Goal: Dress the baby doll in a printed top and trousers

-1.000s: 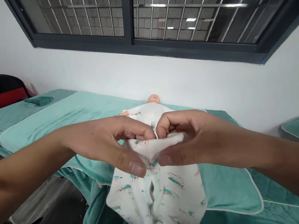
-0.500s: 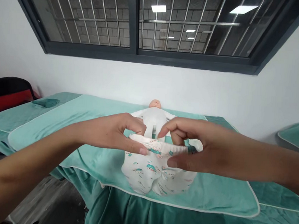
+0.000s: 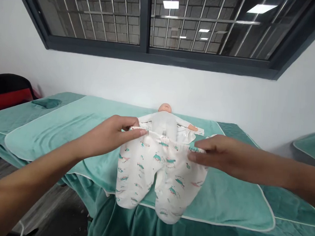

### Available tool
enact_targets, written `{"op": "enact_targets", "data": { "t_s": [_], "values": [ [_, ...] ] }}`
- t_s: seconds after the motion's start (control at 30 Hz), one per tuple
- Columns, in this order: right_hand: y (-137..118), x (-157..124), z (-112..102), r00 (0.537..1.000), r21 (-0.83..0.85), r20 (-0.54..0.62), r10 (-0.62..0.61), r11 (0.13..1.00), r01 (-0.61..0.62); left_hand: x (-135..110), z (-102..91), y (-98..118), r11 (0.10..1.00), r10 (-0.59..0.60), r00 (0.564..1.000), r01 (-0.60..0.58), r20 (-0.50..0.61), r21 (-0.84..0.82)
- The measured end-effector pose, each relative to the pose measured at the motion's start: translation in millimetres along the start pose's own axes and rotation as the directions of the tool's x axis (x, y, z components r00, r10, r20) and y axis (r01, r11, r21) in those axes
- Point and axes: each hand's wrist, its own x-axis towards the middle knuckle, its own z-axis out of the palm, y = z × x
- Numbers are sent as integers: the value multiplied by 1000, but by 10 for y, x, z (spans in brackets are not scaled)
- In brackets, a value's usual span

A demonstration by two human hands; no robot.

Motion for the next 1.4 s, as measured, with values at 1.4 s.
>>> {"op": "enact_targets", "data": {
  "t_s": [1.4],
  "values": [
    [156,748,522,828,547,-553,95,791,274,-382,1302,-629,682,-475,792,57,-383,-729]
  ]
}}
